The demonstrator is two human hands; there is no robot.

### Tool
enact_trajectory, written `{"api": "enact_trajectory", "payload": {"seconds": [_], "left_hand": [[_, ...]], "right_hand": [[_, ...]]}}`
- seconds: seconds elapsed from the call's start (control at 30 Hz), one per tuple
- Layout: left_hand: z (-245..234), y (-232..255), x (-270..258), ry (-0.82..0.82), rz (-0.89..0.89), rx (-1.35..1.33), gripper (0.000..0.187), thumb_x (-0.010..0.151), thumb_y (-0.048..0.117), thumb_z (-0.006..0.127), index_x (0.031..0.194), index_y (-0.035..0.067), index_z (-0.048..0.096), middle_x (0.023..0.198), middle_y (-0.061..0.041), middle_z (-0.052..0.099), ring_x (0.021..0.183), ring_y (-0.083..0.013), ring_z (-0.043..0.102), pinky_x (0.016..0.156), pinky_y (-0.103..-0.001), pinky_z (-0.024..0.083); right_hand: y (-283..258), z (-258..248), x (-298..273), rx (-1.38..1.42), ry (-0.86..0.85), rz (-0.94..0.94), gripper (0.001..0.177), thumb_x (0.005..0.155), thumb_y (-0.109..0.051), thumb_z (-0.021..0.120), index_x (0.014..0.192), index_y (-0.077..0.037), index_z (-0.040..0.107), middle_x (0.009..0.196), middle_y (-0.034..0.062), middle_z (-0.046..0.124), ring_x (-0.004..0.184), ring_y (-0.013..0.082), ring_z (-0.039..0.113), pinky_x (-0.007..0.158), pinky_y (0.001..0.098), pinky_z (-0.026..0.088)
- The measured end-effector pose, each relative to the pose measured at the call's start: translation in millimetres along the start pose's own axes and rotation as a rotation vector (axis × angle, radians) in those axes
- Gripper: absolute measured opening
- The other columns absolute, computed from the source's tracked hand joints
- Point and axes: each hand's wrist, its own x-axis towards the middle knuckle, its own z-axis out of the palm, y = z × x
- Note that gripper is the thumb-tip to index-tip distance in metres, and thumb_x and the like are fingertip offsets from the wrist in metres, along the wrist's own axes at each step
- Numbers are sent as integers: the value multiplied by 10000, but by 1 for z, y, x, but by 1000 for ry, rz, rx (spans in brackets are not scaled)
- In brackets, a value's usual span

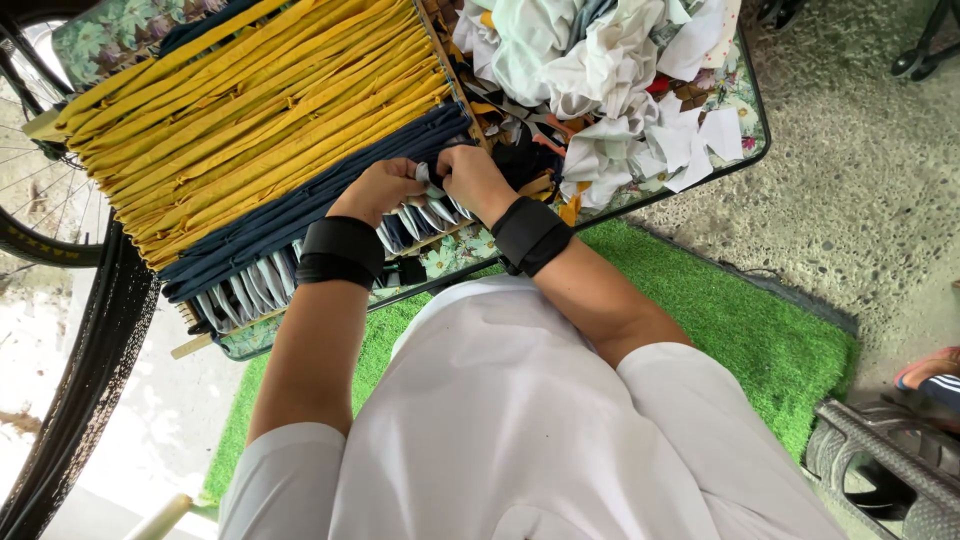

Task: Assembling or weaving fabric strips onto a base to create a rug.

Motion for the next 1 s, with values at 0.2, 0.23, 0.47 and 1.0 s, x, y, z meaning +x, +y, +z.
{"api": "enact_trajectory", "payload": {"seconds": [0.2, 0.23, 0.47, 1.0], "left_hand": [[2, -11, -1, -126, 50, -193, 165, 884, 82, 712, 1046, 111, 700, 900, 31, 702, 774, -56, 620, 642, -215, 435], [4, -14, 3, -129, 51, -194, 165, 884, 82, 712, 1046, 111, 700, 900, 31, 702, 774, -56, 620, 642, -215, 435], [22, 0, -3, 118, 341, 108, 231, 804, -25, 720, 1013, 8, 628, 855, -33, 702, 803, -121, 680, 723, -287, 572], [-143, -66, -182, 783, -279, 774, 313, 959, 368, 529, 1068, 209, 775, 1070, -147, 735, 990, -373, 699, 807, -502, 539]], "right_hand": [[-8, -8, 7, 70, -111, 21, 122, 784, -104, 753, 876, -26, 774, 797, 187, 730, 723, 353, 710, 675, 413, 553], [-6, -9, 9, 68, -110, 22, 122, 784, -104, 753, 876, -26, 774, 797, 187, 730, 723, 353, 710, 675, 413, 553], [-6, -3, 13, 185, -121, 220, 198, 843, -211, 771, 868, -16, 743, 759, 136, 738, 678, 286, 711, 637, 385, 547], [-39, -41, 14, -333, -205, 115, 123, 843, -276, 766, 908, -174, 791, 885, 49, 742, 984, 337, 659, 837, 631, 441]]}}
